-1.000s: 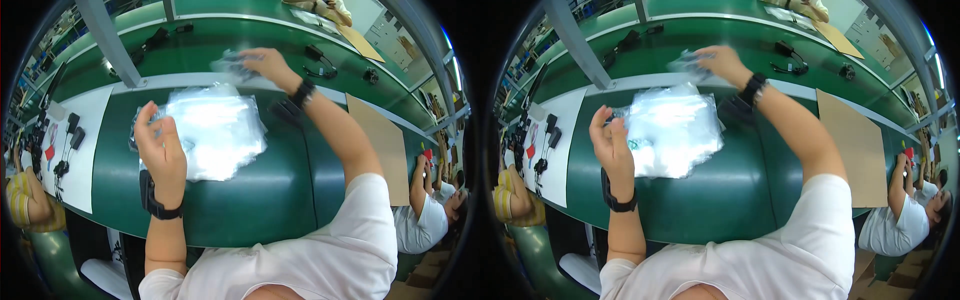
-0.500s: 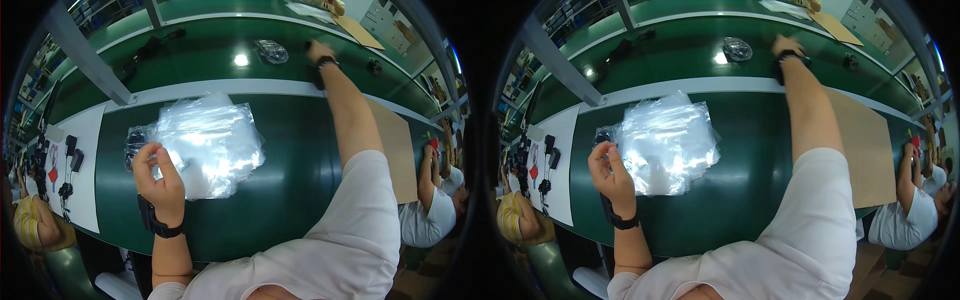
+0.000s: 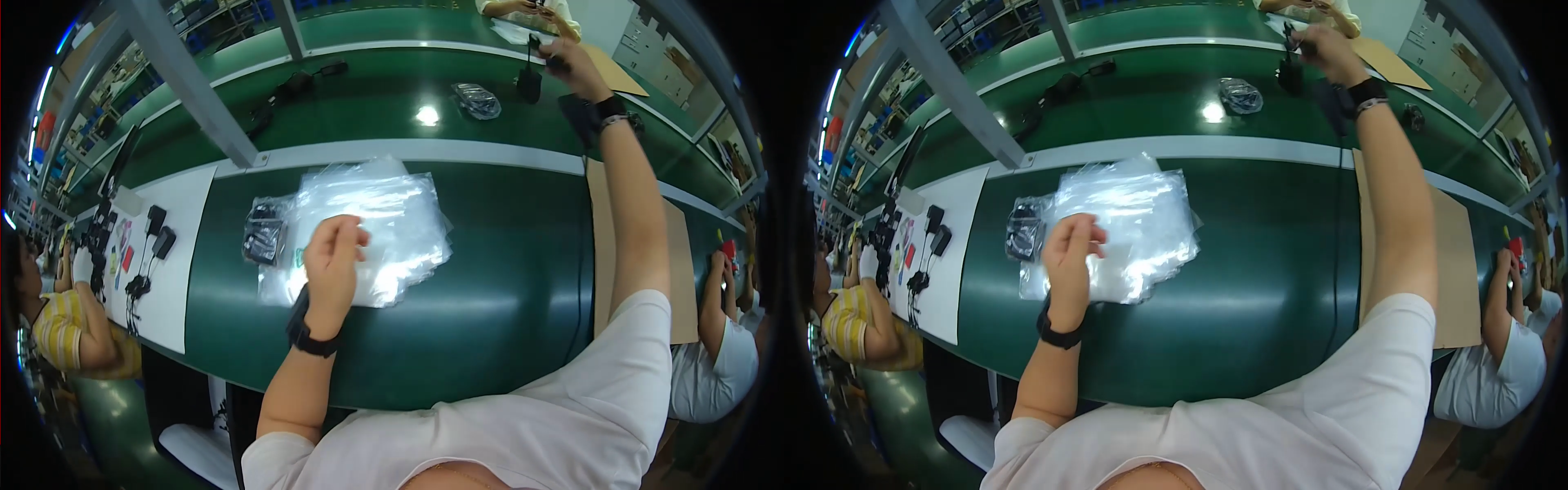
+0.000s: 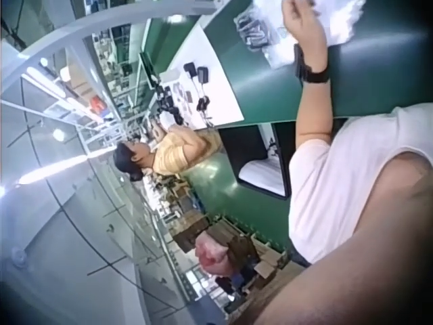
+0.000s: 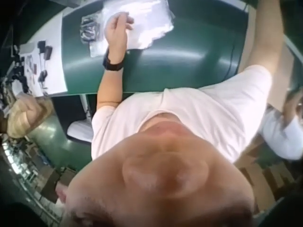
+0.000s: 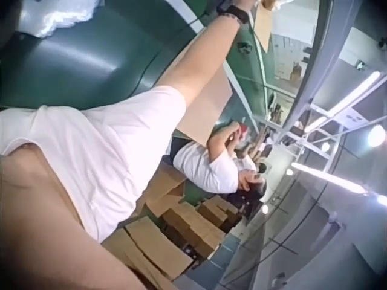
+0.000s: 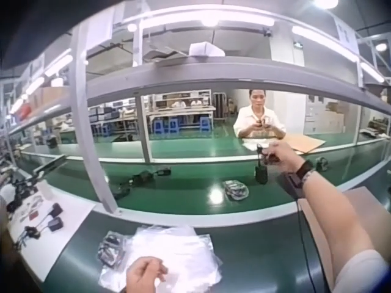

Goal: The person picks up a power adapter and its cord, wraps the cord around the adapter, and slides them into a plastic bag. They then repeat the process with a second adapter and cord, placing the bagged unit on the table.

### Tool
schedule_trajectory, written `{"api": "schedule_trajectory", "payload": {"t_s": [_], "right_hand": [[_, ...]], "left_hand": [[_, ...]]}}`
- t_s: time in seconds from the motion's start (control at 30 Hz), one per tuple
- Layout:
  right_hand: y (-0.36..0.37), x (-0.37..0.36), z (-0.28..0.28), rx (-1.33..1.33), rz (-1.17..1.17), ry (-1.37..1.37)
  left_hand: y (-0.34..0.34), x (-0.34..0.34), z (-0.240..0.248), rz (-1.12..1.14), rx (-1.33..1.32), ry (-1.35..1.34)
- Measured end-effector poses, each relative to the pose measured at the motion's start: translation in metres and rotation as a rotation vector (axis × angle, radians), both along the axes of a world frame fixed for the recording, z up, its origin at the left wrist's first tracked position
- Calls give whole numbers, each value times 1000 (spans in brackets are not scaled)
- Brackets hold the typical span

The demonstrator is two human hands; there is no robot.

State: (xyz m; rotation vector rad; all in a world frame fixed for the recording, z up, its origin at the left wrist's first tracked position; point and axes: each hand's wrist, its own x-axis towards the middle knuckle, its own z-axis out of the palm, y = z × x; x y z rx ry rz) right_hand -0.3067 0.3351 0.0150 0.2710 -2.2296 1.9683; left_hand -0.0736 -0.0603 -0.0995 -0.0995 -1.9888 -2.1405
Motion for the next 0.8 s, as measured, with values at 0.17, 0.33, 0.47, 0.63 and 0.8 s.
{"api": "schedule_trajectory", "payload": {"t_s": [0.17,0.33,0.47,0.63,0.8], "right_hand": [[-96,102,67,-5,361,47],[-182,221,44,-91,659,-115],[-186,253,4,-9,731,-372],[-189,225,-47,790,70,639],[-231,223,-50,91,172,89]], "left_hand": [[13,8,11,-558,459,-362],[-5,7,27,-604,1054,-229],[-36,-2,40,-400,1139,98],[-36,15,53,-88,744,282],[-12,25,47,-135,490,169]]}}
